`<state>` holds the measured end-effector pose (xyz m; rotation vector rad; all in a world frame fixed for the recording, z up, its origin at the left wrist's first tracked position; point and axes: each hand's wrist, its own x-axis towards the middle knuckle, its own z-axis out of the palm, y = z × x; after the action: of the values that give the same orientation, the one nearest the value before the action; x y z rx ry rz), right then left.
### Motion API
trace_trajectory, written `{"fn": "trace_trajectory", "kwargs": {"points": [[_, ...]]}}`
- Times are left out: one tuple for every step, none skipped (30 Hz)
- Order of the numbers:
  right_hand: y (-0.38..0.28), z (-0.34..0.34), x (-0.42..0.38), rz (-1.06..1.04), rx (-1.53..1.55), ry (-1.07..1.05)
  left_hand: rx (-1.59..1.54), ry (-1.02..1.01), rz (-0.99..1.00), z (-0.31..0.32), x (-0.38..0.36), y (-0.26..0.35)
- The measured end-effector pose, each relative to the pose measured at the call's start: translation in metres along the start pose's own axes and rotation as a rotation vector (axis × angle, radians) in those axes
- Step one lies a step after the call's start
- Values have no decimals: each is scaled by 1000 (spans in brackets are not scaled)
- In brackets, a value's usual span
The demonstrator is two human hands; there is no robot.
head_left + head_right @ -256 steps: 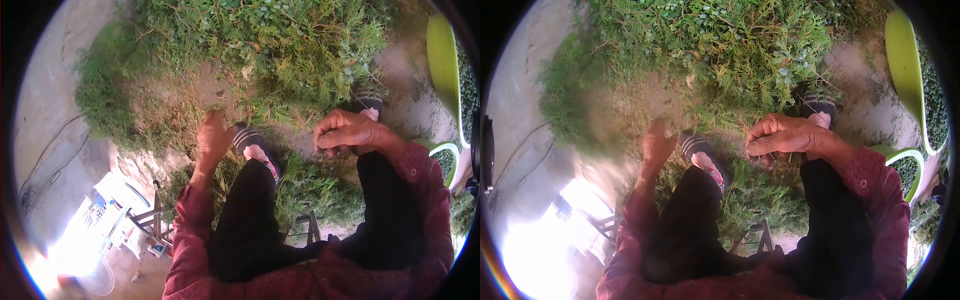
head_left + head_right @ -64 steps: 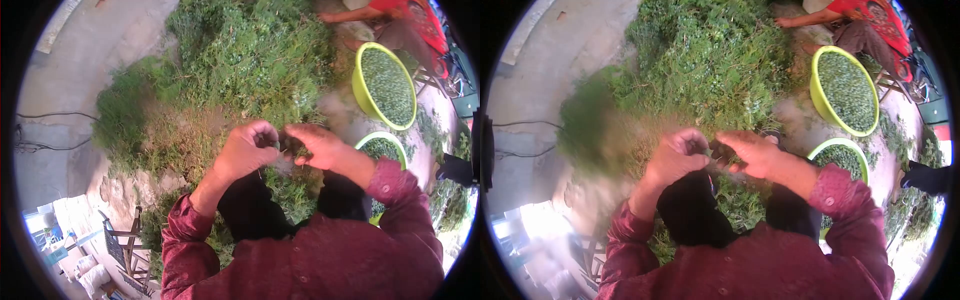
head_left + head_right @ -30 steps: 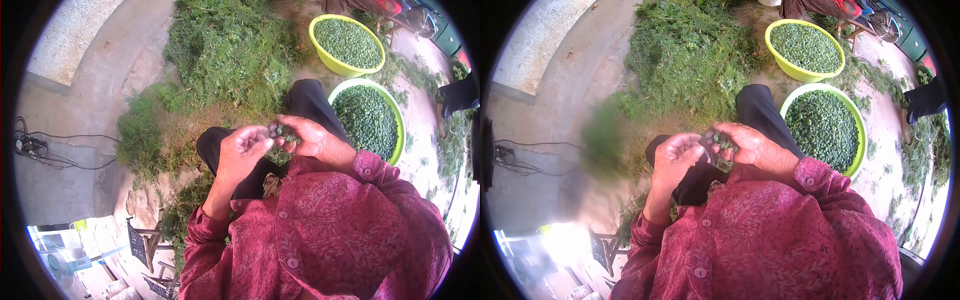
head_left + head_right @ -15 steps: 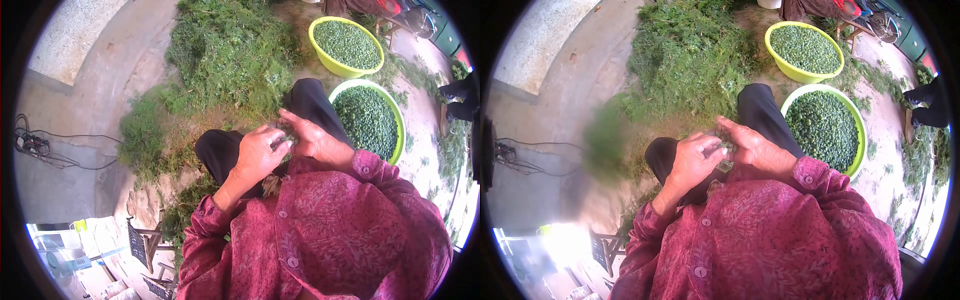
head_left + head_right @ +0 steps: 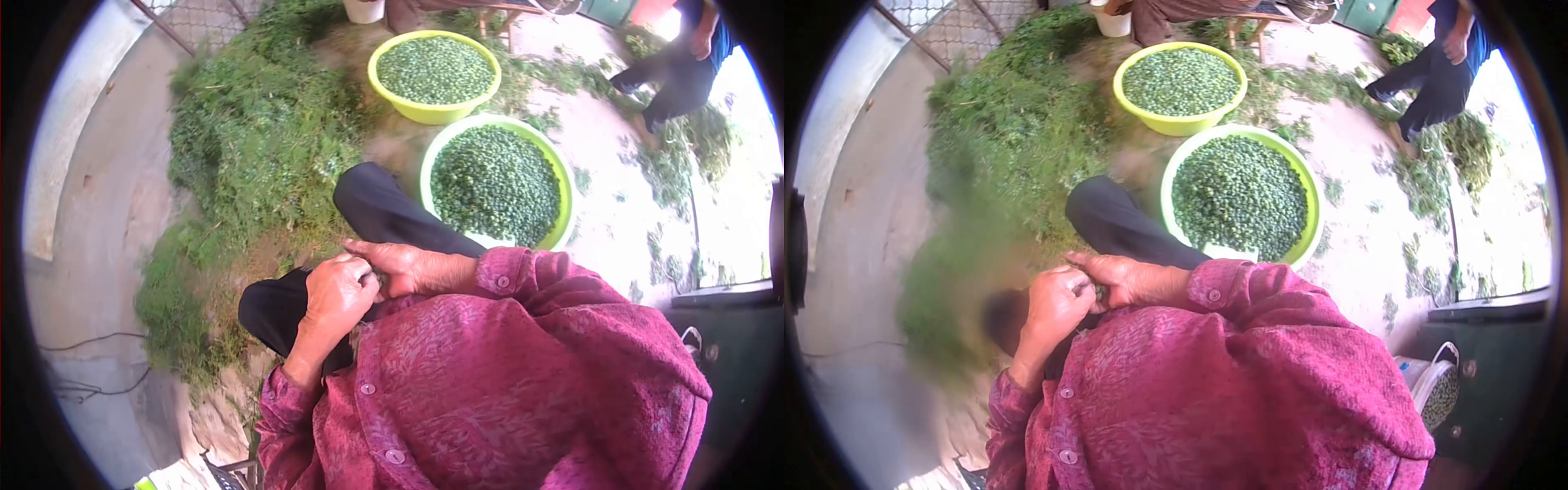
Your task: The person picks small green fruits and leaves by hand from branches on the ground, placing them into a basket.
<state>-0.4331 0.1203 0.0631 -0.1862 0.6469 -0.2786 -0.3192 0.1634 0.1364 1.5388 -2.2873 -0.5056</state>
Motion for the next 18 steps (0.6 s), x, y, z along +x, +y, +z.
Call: {"fn": "trace_trajectory", "kwargs": {"points": [[2,1,-4,-10,2,35,-66,-14,-8,5,2,0],[0,1,-11,-14,11,41,-132,-30,-20,9,3,-1],[-3,0,-20,-20,24,28,-137,-41,-16,14,5,-2],[-6,-3,-27,-26,37,16,-275,-45,-48,19,6,-4],[-7,-8,-32,-29,46,22,-413,-49,-81,22,9,-4],[-9,-12,-37,-17,83,-29,-711,-151,-252,10,11,11],[-11,-15,-42,-5,117,-80,-713,-156,-247,11,12,12],[-11,-24,-45,-37,200,-110,-808,-107,-266,12,13,12],[-15,-31,-54,-41,200,-106,-902,-59,-286,12,14,11],[-23,-40,-65,-66,301,-195,-929,-39,-296,10,14,9],[-31,-50,-78,-89,401,-285,-932,-40,-296,8,13,5],[-37,-58,-96,-215,408,-218,-909,-6,-311,4,10,1],[-44,-70,-116,-340,416,-149,-888,26,-327,-1,8,-4],[-50,-94,-131,-465,420,-68,-847,80,-322,-6,5,-9],[-55,-121,-142,-589,424,13,-923,121,-423,-15,3,-9],[-59,-140,-156,-700,353,193,-977,177,-445,-15,1,-21],[-61,-155,-168,-804,278,375,-1029,235,-468,-15,-3,-34],[-64,-167,-176,-808,375,556,-1071,282,-443,-19,-5,-41]]}}
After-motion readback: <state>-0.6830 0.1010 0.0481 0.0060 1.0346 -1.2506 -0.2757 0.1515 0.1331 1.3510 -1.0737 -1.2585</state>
